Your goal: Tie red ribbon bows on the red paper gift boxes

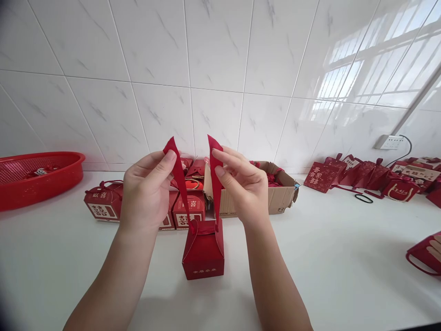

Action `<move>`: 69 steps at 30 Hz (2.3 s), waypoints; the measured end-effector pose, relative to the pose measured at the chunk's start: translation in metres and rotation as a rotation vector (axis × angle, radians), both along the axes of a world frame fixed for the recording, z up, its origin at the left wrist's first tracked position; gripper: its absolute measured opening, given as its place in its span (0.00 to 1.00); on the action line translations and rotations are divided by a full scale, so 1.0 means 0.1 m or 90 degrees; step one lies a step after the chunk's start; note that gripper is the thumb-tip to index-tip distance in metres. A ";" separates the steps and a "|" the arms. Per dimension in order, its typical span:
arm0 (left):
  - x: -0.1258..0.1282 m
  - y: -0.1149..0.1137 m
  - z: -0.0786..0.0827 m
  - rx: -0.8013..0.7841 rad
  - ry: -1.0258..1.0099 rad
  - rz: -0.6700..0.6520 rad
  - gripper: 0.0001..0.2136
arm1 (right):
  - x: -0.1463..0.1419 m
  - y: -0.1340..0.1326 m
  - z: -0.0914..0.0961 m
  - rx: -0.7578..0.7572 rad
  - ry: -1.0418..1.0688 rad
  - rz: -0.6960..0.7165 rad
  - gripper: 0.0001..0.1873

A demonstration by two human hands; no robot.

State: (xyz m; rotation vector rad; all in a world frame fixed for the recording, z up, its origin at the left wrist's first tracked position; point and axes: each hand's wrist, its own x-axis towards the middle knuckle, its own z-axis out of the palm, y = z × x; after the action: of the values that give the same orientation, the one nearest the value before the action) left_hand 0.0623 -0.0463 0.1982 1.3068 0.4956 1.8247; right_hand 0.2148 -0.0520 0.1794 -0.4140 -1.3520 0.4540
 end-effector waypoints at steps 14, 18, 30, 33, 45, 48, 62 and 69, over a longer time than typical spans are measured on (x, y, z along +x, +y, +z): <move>0.01 -0.04 0.01 -0.020 0.010 -0.008 0.07 | 0.03 0.02 -0.02 0.009 -0.027 0.071 0.16; 0.02 -0.03 0.00 -0.014 0.007 -0.001 0.07 | 0.03 0.02 -0.01 0.005 -0.029 0.081 0.15; 0.04 -0.06 0.00 0.021 -0.005 0.027 0.06 | 0.03 -0.02 0.01 -0.037 -0.001 0.125 0.14; 0.04 -0.06 0.00 0.027 -0.014 0.033 0.06 | 0.03 -0.03 0.01 -0.041 0.004 0.139 0.14; 0.03 -0.08 0.02 0.046 -0.005 0.095 0.06 | 0.03 -0.02 -0.01 -0.054 -0.064 -0.005 0.16; 0.05 -0.08 0.02 0.052 0.000 0.088 0.06 | 0.02 -0.03 -0.01 -0.048 -0.042 -0.022 0.15; 0.13 -0.11 -0.03 0.066 0.170 -0.007 0.05 | 0.01 -0.21 0.07 -0.169 -0.055 0.056 0.18; 0.18 -0.14 -0.02 0.051 0.198 0.114 0.13 | 0.09 -0.16 0.09 -0.230 -0.089 0.260 0.10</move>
State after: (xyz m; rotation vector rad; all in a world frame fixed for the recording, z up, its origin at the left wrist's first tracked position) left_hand 0.0806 -0.0599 0.1958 1.6588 0.7320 1.8082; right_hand 0.2234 -0.0683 0.1887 -0.4716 -1.4976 1.0330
